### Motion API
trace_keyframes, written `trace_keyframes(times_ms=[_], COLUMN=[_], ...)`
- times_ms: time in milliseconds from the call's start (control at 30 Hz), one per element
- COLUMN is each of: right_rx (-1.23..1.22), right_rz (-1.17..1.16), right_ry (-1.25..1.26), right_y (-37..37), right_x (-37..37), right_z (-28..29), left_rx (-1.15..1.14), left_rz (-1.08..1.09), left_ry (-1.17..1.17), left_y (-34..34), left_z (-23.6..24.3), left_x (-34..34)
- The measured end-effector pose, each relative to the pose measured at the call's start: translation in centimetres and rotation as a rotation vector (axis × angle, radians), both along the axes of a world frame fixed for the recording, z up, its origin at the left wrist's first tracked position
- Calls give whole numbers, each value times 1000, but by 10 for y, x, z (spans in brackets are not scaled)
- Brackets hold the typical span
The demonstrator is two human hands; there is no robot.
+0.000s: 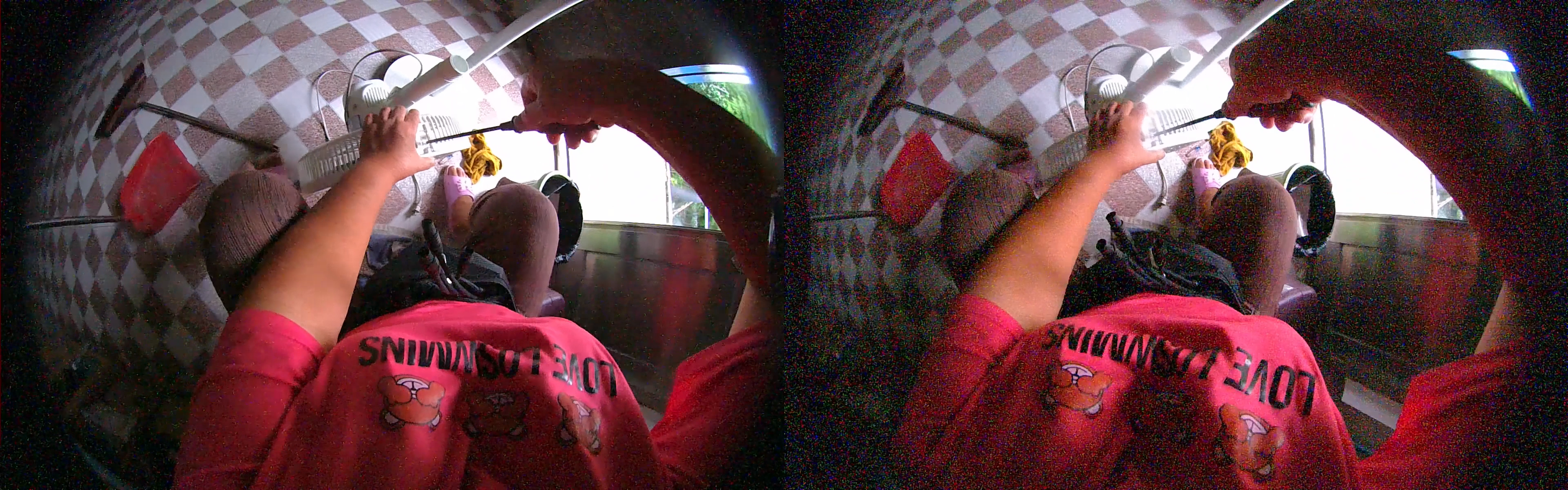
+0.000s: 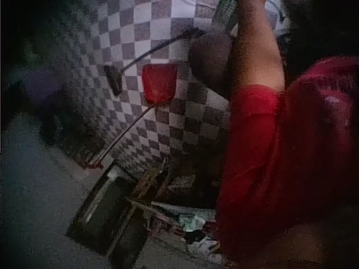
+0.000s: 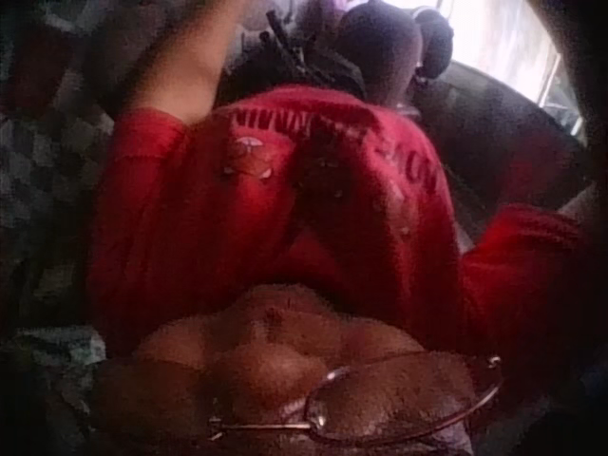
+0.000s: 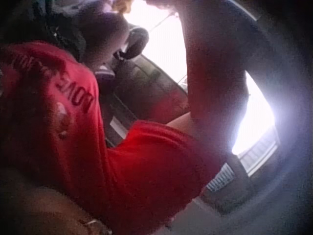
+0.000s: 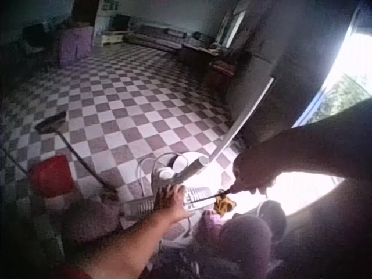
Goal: The person unscrews the back cover of a white electric fan with a screwdriver and handles the plastic components by hand.
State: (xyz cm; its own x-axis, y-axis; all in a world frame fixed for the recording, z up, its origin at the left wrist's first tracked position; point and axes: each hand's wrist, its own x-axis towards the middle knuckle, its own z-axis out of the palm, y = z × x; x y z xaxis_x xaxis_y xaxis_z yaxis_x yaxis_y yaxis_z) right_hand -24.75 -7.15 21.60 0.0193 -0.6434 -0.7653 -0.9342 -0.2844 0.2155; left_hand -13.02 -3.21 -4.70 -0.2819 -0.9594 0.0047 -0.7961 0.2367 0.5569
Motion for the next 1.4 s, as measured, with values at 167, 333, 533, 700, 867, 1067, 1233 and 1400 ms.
trace_keyframes(times_ms=[167,333,533,700,867,1067,1233,1400], right_rx=[3,-17,-22,55,-69,-279,-426,-505], right_rz=[-41,83,52,-227,-19,644,873,1027], right_ry=[-25,68,90,93,171,214,106,-61], right_y=[15,22,29,7,19,14,13,12], right_x=[0,8,8,12,21,-1,-6,3], right_z=[-2,-8,-5,-10,-1,-11,-9,-5], left_rx=[-58,-121,-136,-93,-46,-35,-49,-33], left_rz=[67,63,74,92,79,115,124,130], left_ry=[21,121,151,85,58,54,51,38], left_y=[-3,-4,-4,-4,-5,-8,-9,-10], left_z=[-11,-18,-17,-14,-10,-13,-20,-20], left_x=[0,5,-4,6,2,3,0,3])
